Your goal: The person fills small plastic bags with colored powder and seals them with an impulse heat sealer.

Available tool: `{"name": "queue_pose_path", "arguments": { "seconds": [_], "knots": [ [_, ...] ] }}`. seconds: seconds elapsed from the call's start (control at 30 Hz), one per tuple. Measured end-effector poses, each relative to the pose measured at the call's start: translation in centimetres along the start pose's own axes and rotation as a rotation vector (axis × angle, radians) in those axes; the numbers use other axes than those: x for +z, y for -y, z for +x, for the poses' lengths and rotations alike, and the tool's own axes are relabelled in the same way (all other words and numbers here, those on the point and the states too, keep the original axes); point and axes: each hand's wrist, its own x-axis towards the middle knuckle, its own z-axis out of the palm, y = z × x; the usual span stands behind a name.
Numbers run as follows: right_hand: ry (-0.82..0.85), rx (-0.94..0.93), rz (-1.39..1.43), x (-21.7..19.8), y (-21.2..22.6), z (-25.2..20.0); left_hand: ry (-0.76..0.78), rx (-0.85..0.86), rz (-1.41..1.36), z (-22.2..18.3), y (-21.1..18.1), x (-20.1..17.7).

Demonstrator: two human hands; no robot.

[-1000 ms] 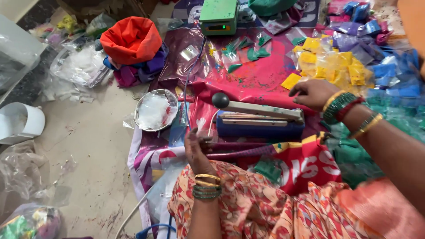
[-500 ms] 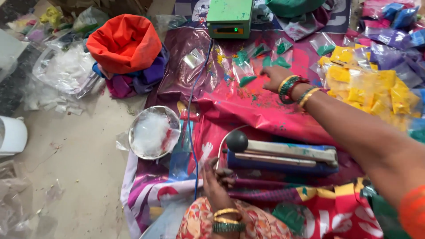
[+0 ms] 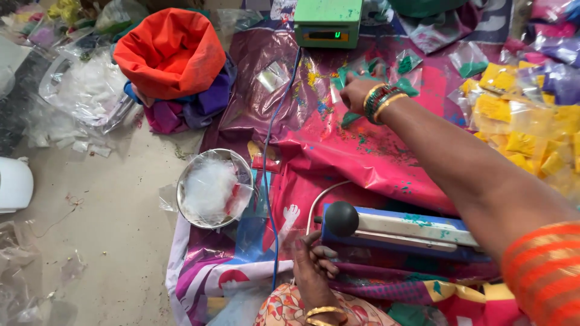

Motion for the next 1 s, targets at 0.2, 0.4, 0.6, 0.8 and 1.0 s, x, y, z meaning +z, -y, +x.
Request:
{"name": "queue_pose_path", "arguments": {
  "seconds": [0.2, 0.4, 0.6, 0.8, 1.0],
  "knots": [
    [-0.111, -0.224, 0.067, -8.8, 2.8, -12.3, 0.024, 0.065, -0.103, 0.4, 0.7, -0.8],
    [-0.157, -0.222, 0.383, -18.2, 9.8, -31.1, 0.084, 0.243, -0.046, -2.0, -1.6, 0.1],
    [-0.102, -0.229, 0.644, -13.6, 15.6, -44.3, 0.75, 0.467, 0.007, -8.7, -3.0, 0.8],
    [-0.183, -0.231, 0.641, -5.9, 19.0, -49.5, 0.908, 0.079, 0.196, -12.1, 0.5, -0.6],
    [-0.205, 0.002, 1.377, 1.9, 18.6, -49.0, 0.718, 0.192, 0.092, -10.6, 1.3, -0.7]
  ]
}}
